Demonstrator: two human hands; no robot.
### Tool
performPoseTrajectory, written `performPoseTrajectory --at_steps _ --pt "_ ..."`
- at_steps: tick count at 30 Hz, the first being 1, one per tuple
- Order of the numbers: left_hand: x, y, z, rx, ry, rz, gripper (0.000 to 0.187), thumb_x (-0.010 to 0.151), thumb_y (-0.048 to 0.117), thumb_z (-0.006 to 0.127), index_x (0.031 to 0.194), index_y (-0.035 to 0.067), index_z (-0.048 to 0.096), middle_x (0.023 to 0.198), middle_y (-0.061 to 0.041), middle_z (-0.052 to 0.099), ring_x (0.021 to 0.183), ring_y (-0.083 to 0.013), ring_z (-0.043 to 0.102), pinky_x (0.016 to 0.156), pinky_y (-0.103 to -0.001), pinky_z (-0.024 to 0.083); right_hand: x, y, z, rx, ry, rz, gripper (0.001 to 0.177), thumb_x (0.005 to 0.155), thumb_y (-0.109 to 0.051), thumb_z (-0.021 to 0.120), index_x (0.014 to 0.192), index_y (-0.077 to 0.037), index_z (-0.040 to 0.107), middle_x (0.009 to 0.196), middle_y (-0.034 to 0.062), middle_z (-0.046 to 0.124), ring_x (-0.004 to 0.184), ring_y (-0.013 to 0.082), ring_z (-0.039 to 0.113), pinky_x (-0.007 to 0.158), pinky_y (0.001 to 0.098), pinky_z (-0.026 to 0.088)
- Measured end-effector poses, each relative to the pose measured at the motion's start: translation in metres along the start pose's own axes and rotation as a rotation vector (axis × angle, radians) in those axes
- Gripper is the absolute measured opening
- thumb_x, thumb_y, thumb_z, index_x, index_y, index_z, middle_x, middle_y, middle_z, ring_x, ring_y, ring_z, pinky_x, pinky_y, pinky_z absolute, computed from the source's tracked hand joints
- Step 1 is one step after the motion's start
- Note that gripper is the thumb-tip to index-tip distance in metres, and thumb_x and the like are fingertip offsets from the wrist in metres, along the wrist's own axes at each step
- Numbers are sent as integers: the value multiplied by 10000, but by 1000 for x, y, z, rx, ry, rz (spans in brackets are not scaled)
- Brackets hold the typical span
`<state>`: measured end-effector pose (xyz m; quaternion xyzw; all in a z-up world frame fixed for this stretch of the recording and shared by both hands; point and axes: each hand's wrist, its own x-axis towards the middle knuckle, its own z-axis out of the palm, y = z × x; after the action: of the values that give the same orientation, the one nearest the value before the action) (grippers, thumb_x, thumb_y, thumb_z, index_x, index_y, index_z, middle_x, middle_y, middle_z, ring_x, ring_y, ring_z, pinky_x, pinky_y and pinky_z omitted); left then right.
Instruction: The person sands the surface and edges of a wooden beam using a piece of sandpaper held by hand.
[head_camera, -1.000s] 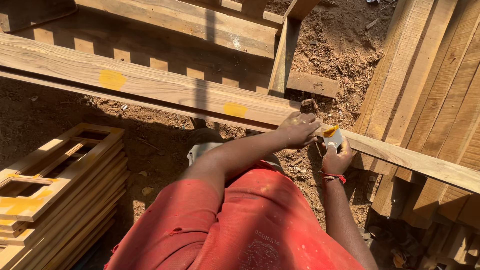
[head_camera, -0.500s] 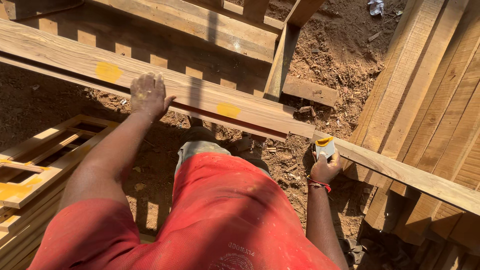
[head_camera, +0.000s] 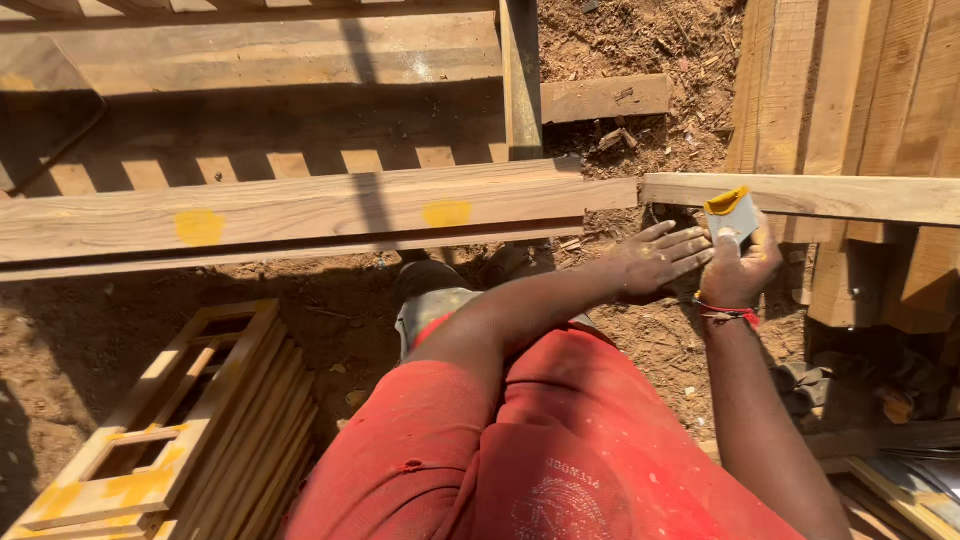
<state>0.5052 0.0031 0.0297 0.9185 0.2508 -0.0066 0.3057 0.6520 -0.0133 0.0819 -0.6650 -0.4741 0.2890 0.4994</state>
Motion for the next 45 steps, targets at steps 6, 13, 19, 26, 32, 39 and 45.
performPoseTrajectory --at_steps 6,13,19,26,32,39,45 --pt "-109 -135 -1 406 221 -610 784 819 188 558 1579 185 364 1505 -71 472 1264 -239 499 1113 -432 423 -15 17 -33 110 103 109 355 952 70 511 1294 116 598 1190 126 674 1042 182 712 835 303 633" --pt "-273 -175 -79 169 393 -727 310 985 390 592 1021 82 611 1036 -149 599 1002 -368 583 890 -496 491 -42 43 -38 117 225 248 361 949 61 534 1297 109 616 1166 117 695 1002 148 689 863 284 592" --pt "-125 -176 -62 -2 48 -678 440 996 476 550 937 49 641 1033 -187 666 980 -401 644 772 -541 517 -55 39 -55 111 323 258 363 953 56 531 1302 96 623 1118 107 709 946 140 694 848 256 571" --pt "91 -158 -46 -716 212 -497 402 1020 368 524 1279 88 651 1074 -137 749 978 -290 714 891 -405 554 -88 38 -70 118 426 353 390 927 72 512 1306 93 604 1178 125 693 1023 173 703 855 294 611" --pt "38 -141 -72 -297 333 -324 472 1076 426 502 1404 93 570 1388 -168 613 1237 -333 628 1036 -446 519 -99 62 -61 127 417 374 418 895 88 510 1302 96 606 1157 149 696 985 193 713 820 305 620" --pt "-265 -148 -31 428 -37 -808 927 955 683 401 1659 140 139 1731 -18 69 1578 -230 81 1267 -485 78 -56 75 -12 288 174 301 401 876 86 531 1271 104 597 1120 118 686 924 182 709 784 295 609" --pt "-522 -130 -17 151 500 -2107 1125 926 855 193 1646 10 14 1731 -164 -24 1605 -325 24 1264 -563 35 -17 39 45 273 -92 130 311 974 61 565 1273 106 637 1144 101 687 996 151 677 891 297 583"
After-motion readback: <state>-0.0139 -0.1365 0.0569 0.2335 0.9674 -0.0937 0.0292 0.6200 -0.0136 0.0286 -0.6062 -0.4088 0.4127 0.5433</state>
